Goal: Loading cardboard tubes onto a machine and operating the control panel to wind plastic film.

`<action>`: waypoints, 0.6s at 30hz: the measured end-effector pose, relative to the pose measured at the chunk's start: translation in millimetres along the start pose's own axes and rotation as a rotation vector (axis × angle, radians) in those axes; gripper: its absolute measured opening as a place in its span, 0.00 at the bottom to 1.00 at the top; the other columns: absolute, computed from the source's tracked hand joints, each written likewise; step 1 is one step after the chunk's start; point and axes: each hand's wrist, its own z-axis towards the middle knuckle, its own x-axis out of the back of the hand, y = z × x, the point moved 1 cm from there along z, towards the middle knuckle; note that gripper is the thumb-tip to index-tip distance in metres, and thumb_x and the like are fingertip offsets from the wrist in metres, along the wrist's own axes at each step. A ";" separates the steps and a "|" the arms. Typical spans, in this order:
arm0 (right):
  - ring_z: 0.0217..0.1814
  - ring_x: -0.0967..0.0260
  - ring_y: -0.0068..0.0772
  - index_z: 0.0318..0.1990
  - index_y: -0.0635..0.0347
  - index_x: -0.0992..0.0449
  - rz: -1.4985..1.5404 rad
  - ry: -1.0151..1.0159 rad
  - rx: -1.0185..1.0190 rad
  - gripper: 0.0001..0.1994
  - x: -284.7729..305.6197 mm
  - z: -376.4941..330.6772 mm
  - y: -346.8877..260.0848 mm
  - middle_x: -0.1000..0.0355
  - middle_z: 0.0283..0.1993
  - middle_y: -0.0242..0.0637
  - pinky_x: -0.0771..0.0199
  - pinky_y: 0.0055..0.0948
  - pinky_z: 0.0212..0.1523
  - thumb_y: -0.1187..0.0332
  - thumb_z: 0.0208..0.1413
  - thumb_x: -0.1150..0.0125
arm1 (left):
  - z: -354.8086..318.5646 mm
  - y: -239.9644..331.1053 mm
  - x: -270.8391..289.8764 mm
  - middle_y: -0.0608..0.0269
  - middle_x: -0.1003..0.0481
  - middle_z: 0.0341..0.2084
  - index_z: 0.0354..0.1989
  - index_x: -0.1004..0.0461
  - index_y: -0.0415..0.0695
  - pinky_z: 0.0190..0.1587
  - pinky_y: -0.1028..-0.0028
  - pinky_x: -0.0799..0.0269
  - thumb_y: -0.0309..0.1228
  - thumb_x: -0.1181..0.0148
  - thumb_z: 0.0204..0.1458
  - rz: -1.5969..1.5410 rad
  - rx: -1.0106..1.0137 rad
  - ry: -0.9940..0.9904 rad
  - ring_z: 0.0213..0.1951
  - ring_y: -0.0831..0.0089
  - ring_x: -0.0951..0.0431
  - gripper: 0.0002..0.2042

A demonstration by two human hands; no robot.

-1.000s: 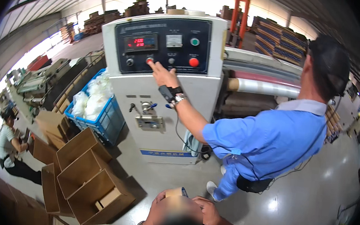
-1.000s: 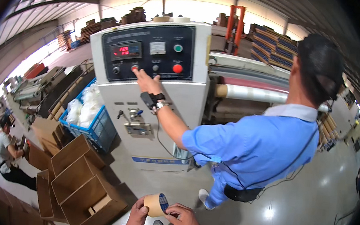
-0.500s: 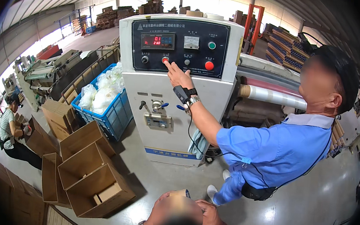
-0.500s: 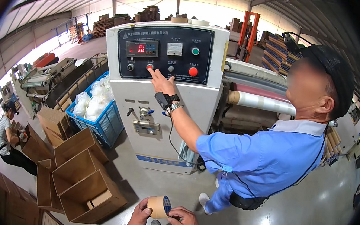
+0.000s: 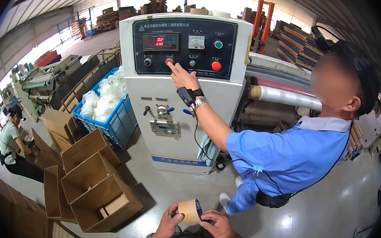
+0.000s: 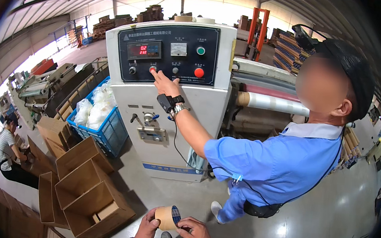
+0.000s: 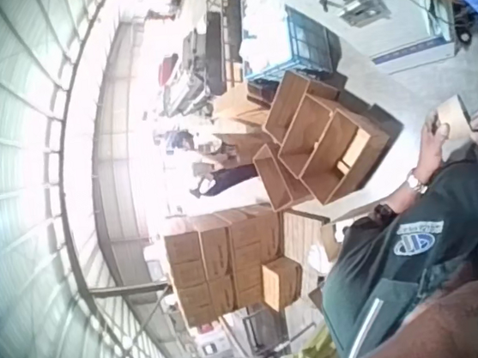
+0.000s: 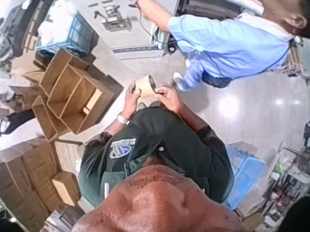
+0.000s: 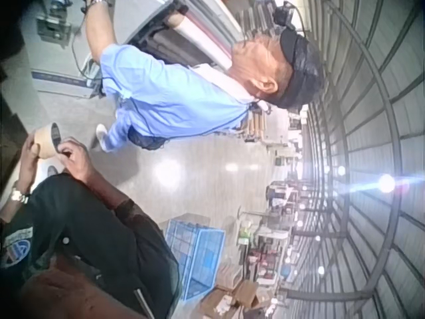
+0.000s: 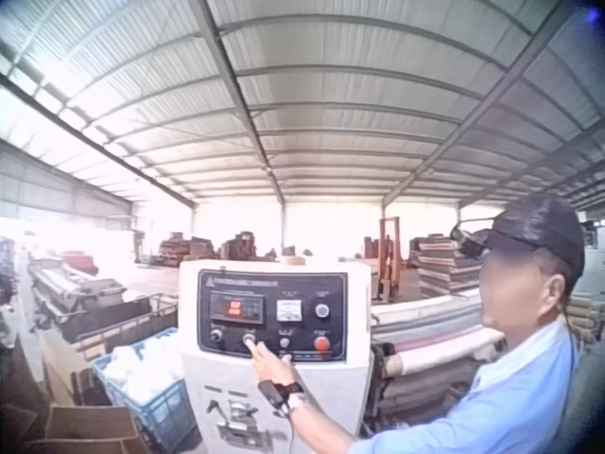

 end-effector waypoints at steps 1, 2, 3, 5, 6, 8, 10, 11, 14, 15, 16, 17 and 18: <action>0.42 0.24 0.31 0.42 0.68 0.23 0.020 -0.009 0.004 0.08 -0.1 -0.2 0.6 0.24 0.42 0.42 0.24 0.28 0.46 0.77 0.54 0.35 | 0.2 -1.1 0.7 0.58 0.29 0.56 0.64 0.37 0.35 0.61 0.69 0.35 0.44 0.37 0.56 0.010 -0.024 -0.004 0.57 0.71 0.29 0.33; 0.42 0.24 0.31 0.42 0.68 0.23 0.046 -0.017 0.018 0.08 -0.4 -0.4 1.1 0.24 0.42 0.42 0.24 0.28 0.46 0.77 0.54 0.34 | 0.3 -2.4 1.5 0.58 0.29 0.56 0.64 0.37 0.35 0.61 0.69 0.35 0.44 0.37 0.56 0.014 -0.007 -0.005 0.57 0.71 0.29 0.33; 0.42 0.24 0.31 0.42 0.68 0.23 0.039 -0.012 0.007 0.08 -0.6 -1.0 2.0 0.24 0.42 0.42 0.24 0.28 0.46 0.77 0.54 0.34 | 0.1 -3.5 2.2 0.58 0.29 0.56 0.64 0.37 0.36 0.61 0.68 0.35 0.44 0.36 0.56 0.021 -0.013 -0.005 0.56 0.71 0.29 0.33; 0.42 0.24 0.31 0.42 0.67 0.23 0.071 -0.017 0.041 0.09 -1.8 -1.2 3.3 0.24 0.42 0.42 0.24 0.28 0.45 0.77 0.54 0.34 | -0.3 -4.8 3.0 0.58 0.28 0.56 0.64 0.37 0.36 0.61 0.68 0.35 0.44 0.36 0.56 0.028 -0.021 -0.002 0.56 0.71 0.29 0.33; 0.42 0.24 0.31 0.42 0.67 0.23 0.074 -0.019 0.046 0.09 -2.2 -1.7 3.8 0.24 0.42 0.42 0.24 0.28 0.45 0.77 0.54 0.34 | -0.8 -5.1 3.0 0.58 0.28 0.55 0.64 0.37 0.36 0.61 0.68 0.35 0.44 0.36 0.55 0.017 -0.018 -0.005 0.56 0.71 0.29 0.33; 0.42 0.24 0.31 0.42 0.67 0.23 0.042 -0.024 0.040 0.09 -3.1 -2.5 4.6 0.24 0.42 0.41 0.24 0.28 0.45 0.77 0.54 0.34 | -2.5 -4.8 2.2 0.59 0.28 0.55 0.64 0.37 0.36 0.61 0.68 0.35 0.44 0.36 0.55 0.005 -0.020 0.001 0.56 0.71 0.29 0.33; 0.42 0.24 0.31 0.42 0.68 0.23 0.047 -0.026 0.034 0.09 -3.4 -3.0 4.4 0.24 0.42 0.41 0.24 0.28 0.45 0.77 0.54 0.34 | -3.6 -4.0 0.7 0.59 0.28 0.55 0.64 0.37 0.36 0.61 0.68 0.35 0.44 0.36 0.55 -0.014 -0.011 -0.004 0.56 0.71 0.29 0.33; 0.41 0.24 0.31 0.42 0.68 0.23 0.050 -0.018 0.024 0.09 -3.4 -3.1 4.0 0.24 0.42 0.41 0.24 0.28 0.45 0.77 0.54 0.34 | -3.9 -3.3 0.3 0.59 0.28 0.55 0.64 0.37 0.36 0.61 0.68 0.35 0.44 0.36 0.55 -0.013 -0.004 0.006 0.56 0.71 0.29 0.33; 0.41 0.24 0.30 0.42 0.68 0.23 0.034 -0.014 0.029 0.09 -2.9 -3.0 1.8 0.24 0.42 0.41 0.24 0.28 0.45 0.77 0.54 0.34 | -3.4 -1.8 -0.3 0.58 0.28 0.56 0.64 0.37 0.36 0.61 0.68 0.35 0.43 0.36 0.55 -0.014 -0.007 0.002 0.57 0.70 0.29 0.33; 0.41 0.24 0.30 0.42 0.68 0.23 0.034 -0.013 0.028 0.09 -2.5 -3.1 1.0 0.24 0.42 0.41 0.24 0.28 0.45 0.77 0.54 0.34 | -3.1 -1.5 0.0 0.58 0.28 0.56 0.64 0.37 0.36 0.61 0.68 0.35 0.43 0.36 0.55 0.003 -0.005 -0.004 0.57 0.70 0.29 0.33; 0.41 0.24 0.30 0.41 0.68 0.23 0.033 -0.014 0.027 0.08 -2.3 -3.2 0.3 0.24 0.42 0.41 0.24 0.28 0.44 0.77 0.54 0.34 | -3.2 -1.4 0.0 0.58 0.28 0.56 0.64 0.37 0.36 0.61 0.68 0.35 0.43 0.36 0.55 0.015 -0.009 -0.012 0.57 0.70 0.29 0.33; 0.41 0.24 0.30 0.41 0.68 0.23 0.032 -0.016 0.026 0.08 -1.9 -3.0 -0.3 0.24 0.42 0.41 0.24 0.28 0.44 0.77 0.54 0.34 | -3.1 -1.6 0.1 0.58 0.28 0.56 0.64 0.37 0.36 0.61 0.68 0.35 0.43 0.36 0.55 0.020 -0.001 -0.009 0.57 0.70 0.29 0.33; 0.41 0.24 0.30 0.41 0.68 0.23 0.033 -0.016 0.025 0.08 -1.9 -3.3 -0.9 0.24 0.42 0.41 0.24 0.28 0.44 0.77 0.54 0.34 | -3.5 -2.0 0.0 0.58 0.28 0.56 0.64 0.37 0.36 0.61 0.68 0.35 0.43 0.36 0.56 0.019 -0.001 -0.001 0.57 0.70 0.29 0.33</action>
